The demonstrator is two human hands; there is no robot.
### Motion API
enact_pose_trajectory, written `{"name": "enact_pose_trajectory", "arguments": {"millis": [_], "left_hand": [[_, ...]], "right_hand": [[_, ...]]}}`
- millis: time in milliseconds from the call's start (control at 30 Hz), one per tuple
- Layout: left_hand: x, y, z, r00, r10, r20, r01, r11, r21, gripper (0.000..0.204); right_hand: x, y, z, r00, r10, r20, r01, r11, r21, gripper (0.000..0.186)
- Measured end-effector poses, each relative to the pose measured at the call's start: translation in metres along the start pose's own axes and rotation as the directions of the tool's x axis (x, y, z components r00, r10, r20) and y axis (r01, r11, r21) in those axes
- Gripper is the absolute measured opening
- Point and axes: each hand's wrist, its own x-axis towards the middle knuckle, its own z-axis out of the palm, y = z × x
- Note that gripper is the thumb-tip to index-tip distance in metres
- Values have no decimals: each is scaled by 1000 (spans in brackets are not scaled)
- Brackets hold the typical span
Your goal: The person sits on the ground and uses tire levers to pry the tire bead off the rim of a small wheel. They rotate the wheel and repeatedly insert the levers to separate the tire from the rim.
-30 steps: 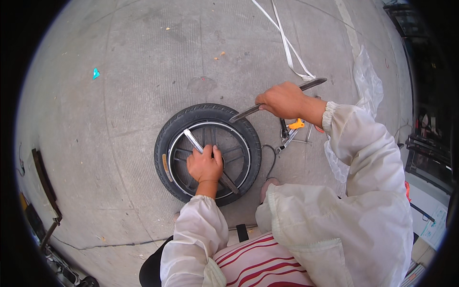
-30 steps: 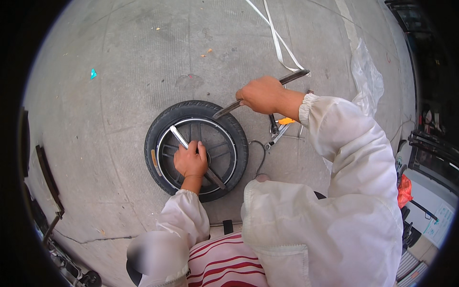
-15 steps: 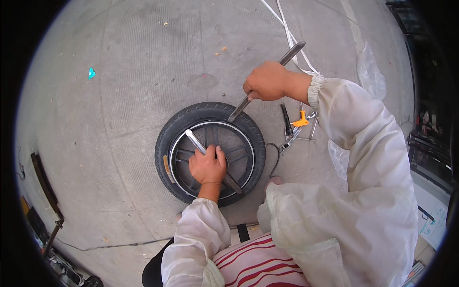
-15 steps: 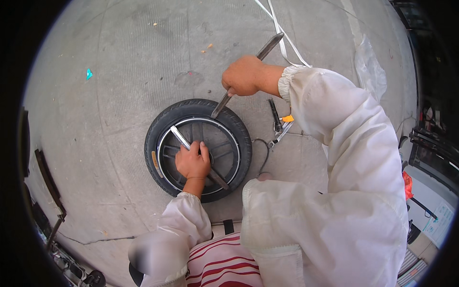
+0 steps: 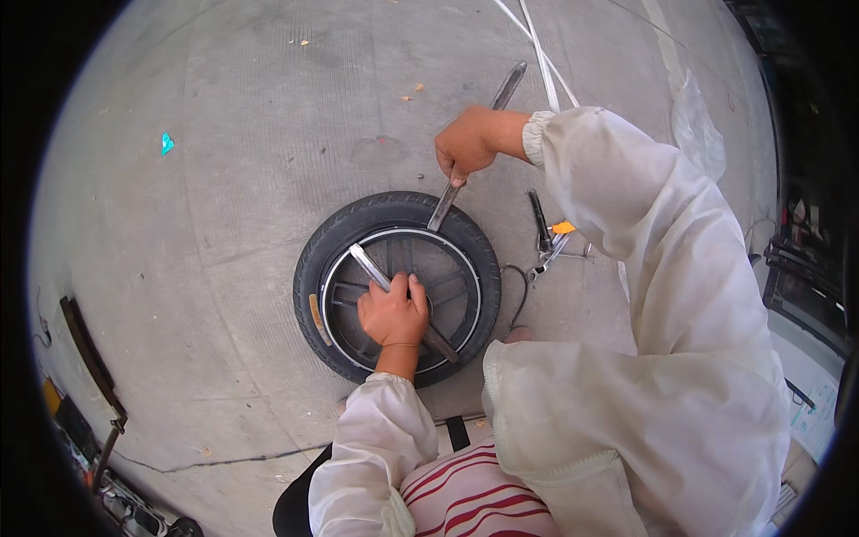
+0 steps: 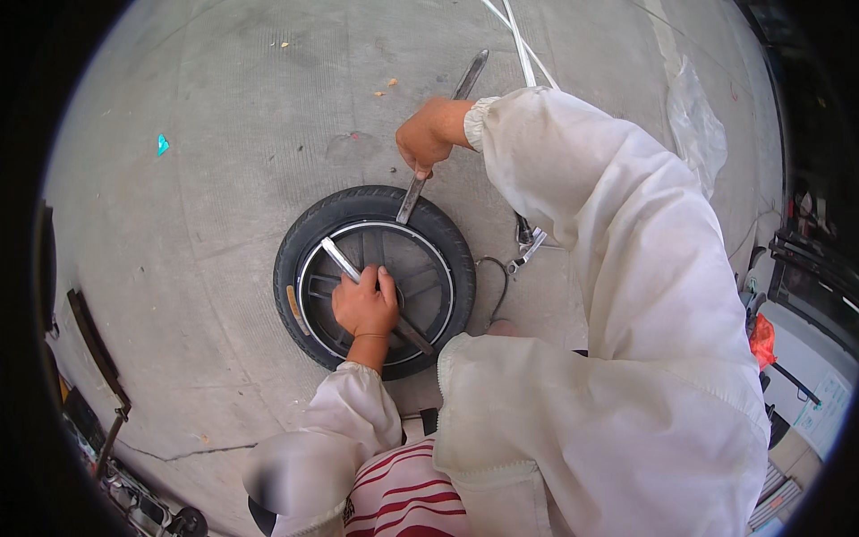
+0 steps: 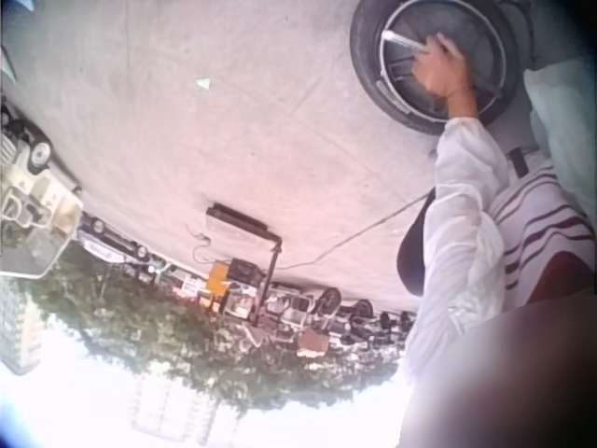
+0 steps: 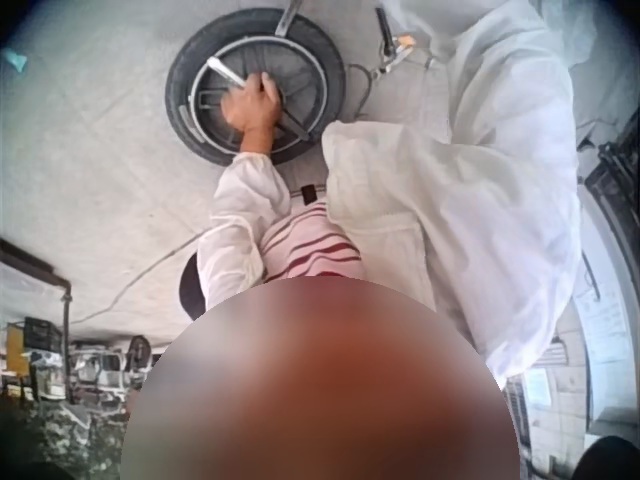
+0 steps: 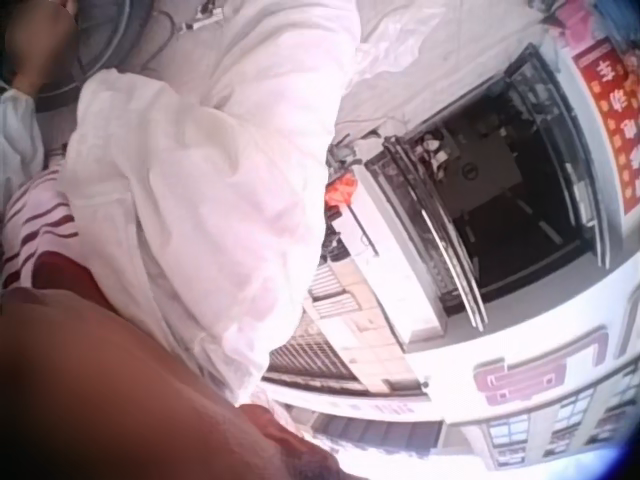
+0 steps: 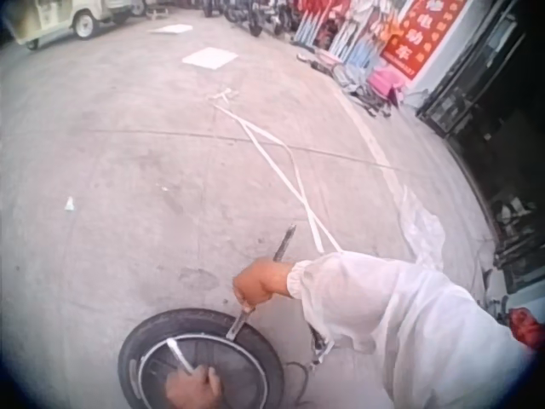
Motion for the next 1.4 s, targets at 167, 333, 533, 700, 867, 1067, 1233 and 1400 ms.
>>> {"name": "enact_pose_trajectory", "arguments": {"millis": [167, 333, 533, 700, 867, 1067, 1233, 1400], "left_hand": [[-2, 1, 0, 1000, -21, -2, 21, 1000, 11, 18], [-2, 0, 2, 1000, -14, -14, 15, 1000, 5, 19], [-4, -1, 6, 997, -47, -64, 44, 998, -41, 19], [-6, -5, 8, 997, -8, -79, 5, 999, -37, 19], [-9, -3, 9, 995, 4, -97, -5, 1000, -15, 20], [-9, -1, 10, 997, 14, -78, -12, 1000, 14, 21], [-8, 3, 12, 998, -20, -66, 23, 999, 40, 22], [-4, 8, 10, 996, -76, -37, 79, 994, 77, 25]], "right_hand": [[-64, -70, 38, 970, 144, -197, -189, 954, -231, 22], [-116, -76, 18, 992, 100, 74, -86, 981, -172, 32], [-165, -89, 19, 870, 285, 404, -466, 202, 861, 43], [-177, -145, 81, 871, 436, 228, -318, 144, 937, 45], [-169, -169, 137, 838, 530, -130, -43, 301, 953, 48], [-163, -173, 170, 789, 551, -272, 63, 368, 928, 47], [-153, -172, 174, 752, 577, -318, 88, 391, 916, 46], [-136, -172, 191, 689, 585, -427, 110, 498, 860, 44]]}}
